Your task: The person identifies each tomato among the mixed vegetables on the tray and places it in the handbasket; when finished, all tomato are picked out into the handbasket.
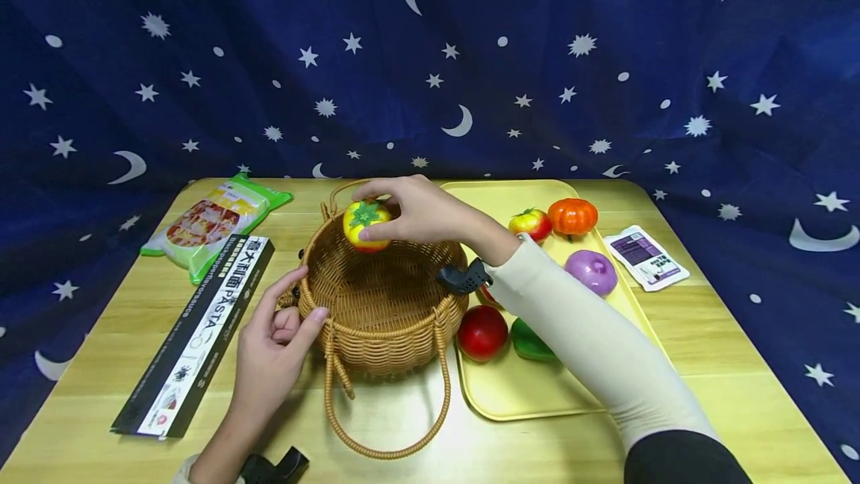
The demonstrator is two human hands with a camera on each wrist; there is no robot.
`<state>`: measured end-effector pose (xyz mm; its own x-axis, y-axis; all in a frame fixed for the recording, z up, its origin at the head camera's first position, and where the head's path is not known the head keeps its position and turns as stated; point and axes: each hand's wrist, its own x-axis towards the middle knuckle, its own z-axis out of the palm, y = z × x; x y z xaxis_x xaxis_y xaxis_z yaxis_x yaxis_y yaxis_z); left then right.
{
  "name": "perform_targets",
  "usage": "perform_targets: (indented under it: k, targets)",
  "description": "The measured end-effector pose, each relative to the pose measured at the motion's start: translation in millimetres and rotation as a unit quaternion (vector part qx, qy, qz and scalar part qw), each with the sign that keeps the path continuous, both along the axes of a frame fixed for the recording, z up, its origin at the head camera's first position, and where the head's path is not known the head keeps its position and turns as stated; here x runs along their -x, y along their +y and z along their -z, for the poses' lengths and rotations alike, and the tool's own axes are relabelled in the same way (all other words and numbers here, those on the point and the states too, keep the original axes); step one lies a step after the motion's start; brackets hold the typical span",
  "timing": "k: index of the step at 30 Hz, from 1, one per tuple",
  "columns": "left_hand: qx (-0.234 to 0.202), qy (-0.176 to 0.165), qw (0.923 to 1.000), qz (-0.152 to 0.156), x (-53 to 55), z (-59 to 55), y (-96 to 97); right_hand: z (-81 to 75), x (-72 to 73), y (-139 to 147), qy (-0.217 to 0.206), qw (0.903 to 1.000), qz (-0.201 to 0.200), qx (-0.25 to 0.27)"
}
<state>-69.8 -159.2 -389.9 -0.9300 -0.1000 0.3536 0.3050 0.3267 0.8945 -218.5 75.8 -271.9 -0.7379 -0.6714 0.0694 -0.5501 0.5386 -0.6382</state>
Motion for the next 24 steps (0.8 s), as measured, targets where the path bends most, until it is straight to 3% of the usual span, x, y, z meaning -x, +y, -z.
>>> perform_targets:
  k: [5, 12, 19, 24]
  targets:
    - [-0.002, 0.009, 0.9999, 0.013, 0.7, 1.1, -1.1, 2.7, -1.0, -2.2, -0.005, 0.9997, -0.02, 0.011]
    - [-0.002, 0.015, 0.9998, 0.012, 2.2, 1.1, -3.2, 11.8, 4.9, -10.3, 0.004, 0.9946, -0.084, -0.06]
    - [-0.006, 0.009, 0.9999, 0.007, 1.6, 1.6, -2.6, 24.0, 10.9, -17.6, -0.016, 0.9911, -0.091, -0.095]
    - [-0.005, 0.006, 1.0, 0.006, 1.8, 2.1, -1.8, 27.0, 10.9, -20.2, -0.013, 0.9912, -0.092, -0.094]
